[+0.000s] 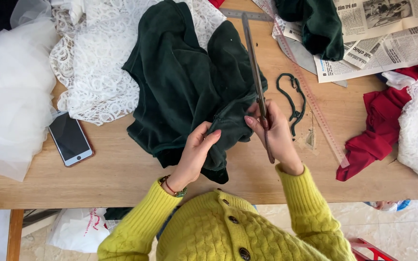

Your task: The person uses a pair of scissors to cut a dark green velvet garment on a wooden table. They trim the edges and remove small pieces of fabric while holding the material with their left hand. The workspace contains other sewing supplies like lace and newspapers.

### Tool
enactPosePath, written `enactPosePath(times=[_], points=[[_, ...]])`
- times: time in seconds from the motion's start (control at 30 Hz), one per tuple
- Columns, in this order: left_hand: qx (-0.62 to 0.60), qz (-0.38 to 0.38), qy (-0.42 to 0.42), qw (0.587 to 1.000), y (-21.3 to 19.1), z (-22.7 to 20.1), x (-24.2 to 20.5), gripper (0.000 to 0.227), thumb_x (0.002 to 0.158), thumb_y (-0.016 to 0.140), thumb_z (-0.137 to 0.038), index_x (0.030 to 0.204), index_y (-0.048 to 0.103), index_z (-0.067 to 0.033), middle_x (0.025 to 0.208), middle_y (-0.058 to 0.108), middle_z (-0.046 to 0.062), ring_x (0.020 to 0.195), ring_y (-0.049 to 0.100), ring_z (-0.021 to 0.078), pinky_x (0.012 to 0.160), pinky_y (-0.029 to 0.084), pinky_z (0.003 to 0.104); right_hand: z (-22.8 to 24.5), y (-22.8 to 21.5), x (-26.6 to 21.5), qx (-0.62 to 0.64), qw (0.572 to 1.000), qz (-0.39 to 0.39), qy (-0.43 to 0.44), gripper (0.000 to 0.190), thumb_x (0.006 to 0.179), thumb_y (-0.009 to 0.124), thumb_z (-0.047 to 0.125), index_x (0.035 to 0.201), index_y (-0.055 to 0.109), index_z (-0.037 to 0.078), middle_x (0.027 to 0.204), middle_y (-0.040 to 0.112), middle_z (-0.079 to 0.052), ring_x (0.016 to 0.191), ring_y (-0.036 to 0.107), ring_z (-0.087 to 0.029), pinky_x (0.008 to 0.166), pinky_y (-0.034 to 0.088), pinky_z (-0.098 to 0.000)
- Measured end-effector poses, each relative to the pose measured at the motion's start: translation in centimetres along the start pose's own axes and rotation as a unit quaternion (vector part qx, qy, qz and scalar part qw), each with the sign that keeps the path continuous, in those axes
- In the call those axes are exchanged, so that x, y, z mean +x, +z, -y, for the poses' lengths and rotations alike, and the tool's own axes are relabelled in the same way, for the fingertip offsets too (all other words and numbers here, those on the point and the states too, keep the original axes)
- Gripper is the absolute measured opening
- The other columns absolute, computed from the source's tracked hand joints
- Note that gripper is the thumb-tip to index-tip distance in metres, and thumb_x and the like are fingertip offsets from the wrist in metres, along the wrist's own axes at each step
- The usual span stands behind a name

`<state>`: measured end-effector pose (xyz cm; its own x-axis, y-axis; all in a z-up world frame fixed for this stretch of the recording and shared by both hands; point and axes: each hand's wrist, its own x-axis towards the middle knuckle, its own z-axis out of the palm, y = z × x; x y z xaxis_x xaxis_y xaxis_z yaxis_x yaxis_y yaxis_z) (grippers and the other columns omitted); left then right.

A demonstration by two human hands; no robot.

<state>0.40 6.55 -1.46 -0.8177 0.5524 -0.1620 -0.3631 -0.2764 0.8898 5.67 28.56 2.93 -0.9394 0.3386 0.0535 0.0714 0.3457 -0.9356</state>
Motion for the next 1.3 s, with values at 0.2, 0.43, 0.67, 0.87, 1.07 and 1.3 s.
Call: enactPosePath(times=[0.2, 0.43, 0.67, 0.87, 1.07, 1.3], points=[[-0.009, 0.021, 0.028, 0.999, 1.8, -1.8, -0.4, 0.013, 0.102, 0.065, -0.014, 0.107, 0.064, -0.0029, 0.145, 0.052, 0.012, 0.110, 0.058, 0.0127, 0.098, 0.049, 0.032, 1.1, 0.8, -5.0, -0.079, 0.994, -0.063, 0.031, 0.027, 0.088, 0.084, 0.021, 0.107, 0.067, 0.011, 0.087, 0.049, -0.003, 0.063, 0.050, -0.015, 0.064, 0.046, -0.0286], [0.099, 0.041, 0.068, 0.992, 0.9, -1.1, 0.0, 0.016, 0.099, 0.069, -0.013, 0.104, 0.065, 0.0010, 0.133, 0.056, 0.014, 0.104, 0.068, 0.0189, 0.091, 0.057, 0.034, 0.4, 1.9, -6.6, -0.037, 0.994, -0.032, 0.099, 0.024, 0.088, 0.083, 0.026, 0.101, 0.067, 0.013, 0.062, 0.040, 0.004, 0.054, 0.041, -0.008, 0.055, 0.039, -0.0224], [0.101, 0.115, 0.058, 0.986, -0.3, 0.8, 1.4, 0.020, 0.105, 0.054, -0.009, 0.123, 0.060, -0.0033, 0.124, 0.067, 0.014, 0.108, 0.063, 0.0152, 0.093, 0.054, 0.033, 0.1, 2.5, -6.8, 0.065, 0.995, -0.055, 0.041, 0.026, 0.092, 0.078, 0.020, 0.092, 0.055, 0.009, 0.094, 0.070, -0.008, 0.070, 0.052, -0.012, 0.062, 0.038, -0.0264], [0.333, 0.106, 0.198, 0.916, 0.4, -1.0, 1.9, 0.021, 0.100, 0.064, -0.008, 0.120, 0.068, -0.0085, 0.110, 0.070, 0.008, 0.103, 0.062, 0.0210, 0.092, 0.050, 0.033, -1.8, 2.6, -7.1, 0.050, 0.993, -0.097, 0.033, 0.031, 0.090, 0.082, 0.016, 0.092, 0.052, 0.012, 0.086, 0.065, -0.002, 0.066, 0.047, -0.007, 0.061, 0.037, -0.0213], [0.464, 0.068, 0.311, 0.826, 2.5, -4.7, 0.8, 0.014, 0.106, 0.056, -0.017, 0.109, 0.064, -0.0074, 0.092, 0.065, 0.012, 0.095, 0.064, 0.0332, 0.092, 0.049, 0.042, 0.8, 1.9, -6.8, -0.022, 0.989, -0.144, 0.004, 0.032, 0.091, 0.081, 0.015, 0.091, 0.049, 0.012, 0.088, 0.064, -0.004, 0.064, 0.047, -0.011, 0.060, 0.039, -0.0250], [0.509, -0.083, 0.446, 0.731, 3.2, 1.7, -3.2, 0.025, 0.100, 0.063, -0.040, 0.106, 0.063, -0.0157, 0.096, 0.054, 0.005, 0.091, 0.056, 0.0291, 0.084, 0.042, 0.047, -0.7, 3.3, -6.4, 0.045, 0.985, -0.167, 0.009, 0.033, 0.089, 0.082, 0.012, 0.090, 0.049, 0.013, 0.092, 0.070, -0.004, 0.070, 0.055, -0.010, 0.063, 0.039, -0.0218]])
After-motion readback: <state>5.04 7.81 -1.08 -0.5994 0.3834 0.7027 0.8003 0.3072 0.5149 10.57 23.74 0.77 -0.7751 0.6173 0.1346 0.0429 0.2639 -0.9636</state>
